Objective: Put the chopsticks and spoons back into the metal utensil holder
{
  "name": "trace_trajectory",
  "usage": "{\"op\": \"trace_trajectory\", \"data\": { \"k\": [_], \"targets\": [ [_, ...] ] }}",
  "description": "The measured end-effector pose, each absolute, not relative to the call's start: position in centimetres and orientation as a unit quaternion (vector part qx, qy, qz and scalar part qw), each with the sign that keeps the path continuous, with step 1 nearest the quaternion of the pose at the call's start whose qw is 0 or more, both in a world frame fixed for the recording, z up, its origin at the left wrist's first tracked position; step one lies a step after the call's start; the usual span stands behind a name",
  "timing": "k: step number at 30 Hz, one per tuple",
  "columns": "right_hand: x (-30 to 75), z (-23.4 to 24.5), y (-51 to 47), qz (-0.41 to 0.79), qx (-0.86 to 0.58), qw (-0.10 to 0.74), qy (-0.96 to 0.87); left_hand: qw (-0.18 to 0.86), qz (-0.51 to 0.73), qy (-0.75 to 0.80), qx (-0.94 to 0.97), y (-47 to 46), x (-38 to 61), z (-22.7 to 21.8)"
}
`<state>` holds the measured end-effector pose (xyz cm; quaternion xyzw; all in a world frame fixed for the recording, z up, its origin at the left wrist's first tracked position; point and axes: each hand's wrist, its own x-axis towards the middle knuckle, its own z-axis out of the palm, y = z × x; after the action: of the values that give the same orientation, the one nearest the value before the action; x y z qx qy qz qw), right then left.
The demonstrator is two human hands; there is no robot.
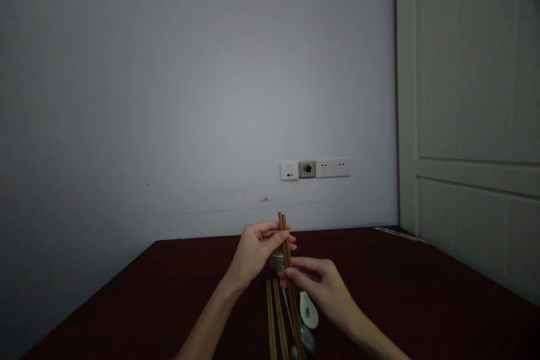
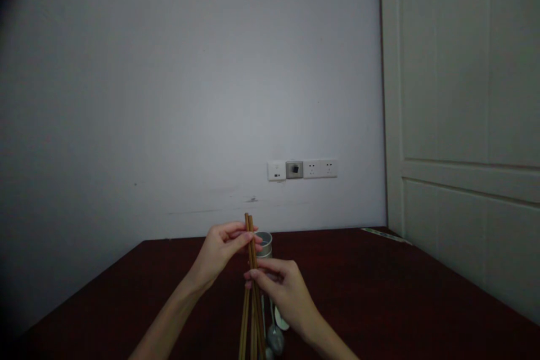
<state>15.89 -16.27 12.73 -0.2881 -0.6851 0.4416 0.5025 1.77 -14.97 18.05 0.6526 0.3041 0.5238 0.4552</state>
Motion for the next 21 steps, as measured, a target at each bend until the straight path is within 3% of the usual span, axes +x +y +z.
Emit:
{"op": "trace_trajectory", "data": {
  "k": [21],
  "targets": [
    [15.78,11.99,-15.40,0.468,-0.316,0.510,-0.649,0.449,0.546,0.320,0.631,-14.82,2.14,17.86]
  ]
}}
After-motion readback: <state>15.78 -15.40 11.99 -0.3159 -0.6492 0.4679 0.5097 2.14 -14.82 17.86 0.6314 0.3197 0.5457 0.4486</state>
